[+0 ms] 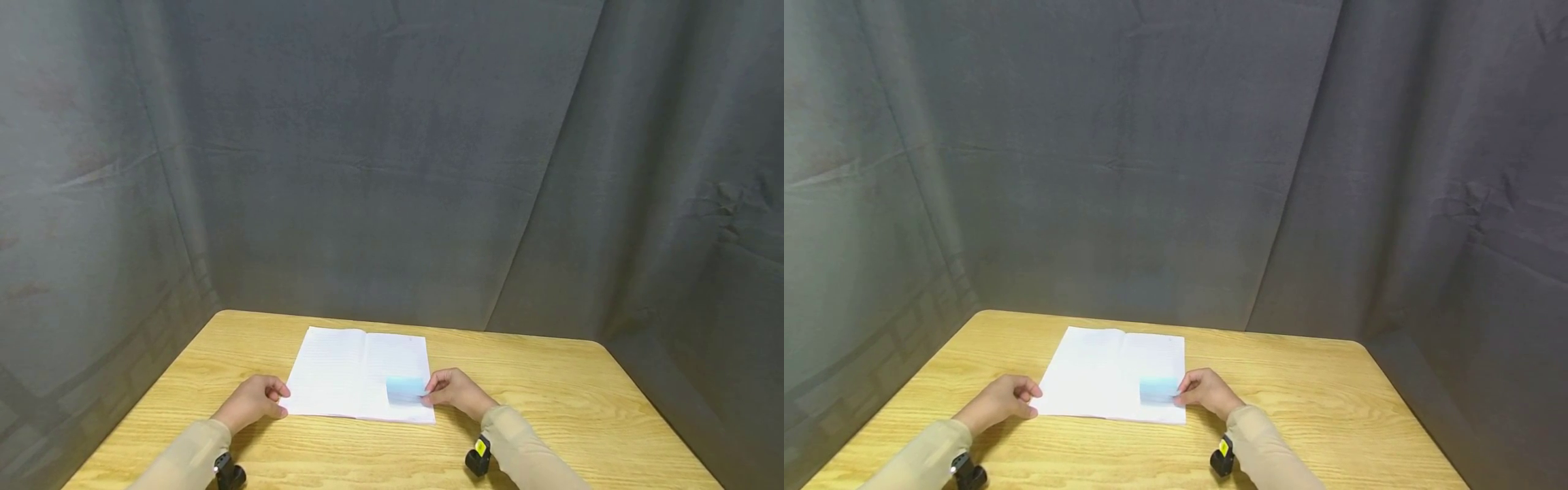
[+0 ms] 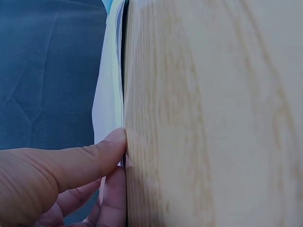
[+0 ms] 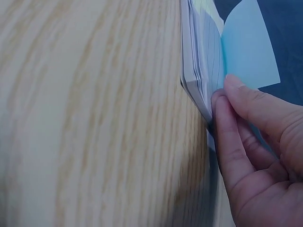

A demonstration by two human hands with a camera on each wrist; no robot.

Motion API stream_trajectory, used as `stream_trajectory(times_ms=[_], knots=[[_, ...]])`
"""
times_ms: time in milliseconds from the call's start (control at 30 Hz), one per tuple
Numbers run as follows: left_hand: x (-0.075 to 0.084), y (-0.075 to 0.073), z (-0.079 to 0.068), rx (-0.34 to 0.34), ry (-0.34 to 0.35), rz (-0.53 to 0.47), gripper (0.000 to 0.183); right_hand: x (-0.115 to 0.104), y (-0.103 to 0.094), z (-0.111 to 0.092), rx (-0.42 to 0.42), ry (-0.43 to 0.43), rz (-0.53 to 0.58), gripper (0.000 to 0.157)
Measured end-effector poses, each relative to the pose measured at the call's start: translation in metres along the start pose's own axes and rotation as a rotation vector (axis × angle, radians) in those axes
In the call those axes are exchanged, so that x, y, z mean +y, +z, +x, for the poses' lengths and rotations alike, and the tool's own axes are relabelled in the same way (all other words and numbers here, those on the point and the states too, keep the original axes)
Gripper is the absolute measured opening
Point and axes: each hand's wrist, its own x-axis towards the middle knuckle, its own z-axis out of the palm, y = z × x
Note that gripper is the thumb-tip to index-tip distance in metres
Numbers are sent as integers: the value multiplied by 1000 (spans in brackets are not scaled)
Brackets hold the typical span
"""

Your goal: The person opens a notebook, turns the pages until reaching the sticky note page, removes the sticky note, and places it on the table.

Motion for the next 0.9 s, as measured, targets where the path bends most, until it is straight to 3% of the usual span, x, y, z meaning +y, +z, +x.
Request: stream_trajectory(times_ms=[600, 900], knots=[[0, -2, 0, -28, 11, 22, 27, 2, 0, 2, -7, 8, -1, 20], [2, 0, -1, -5, -11, -1, 27, 1, 0, 1, -21, -7, 17, 22]])
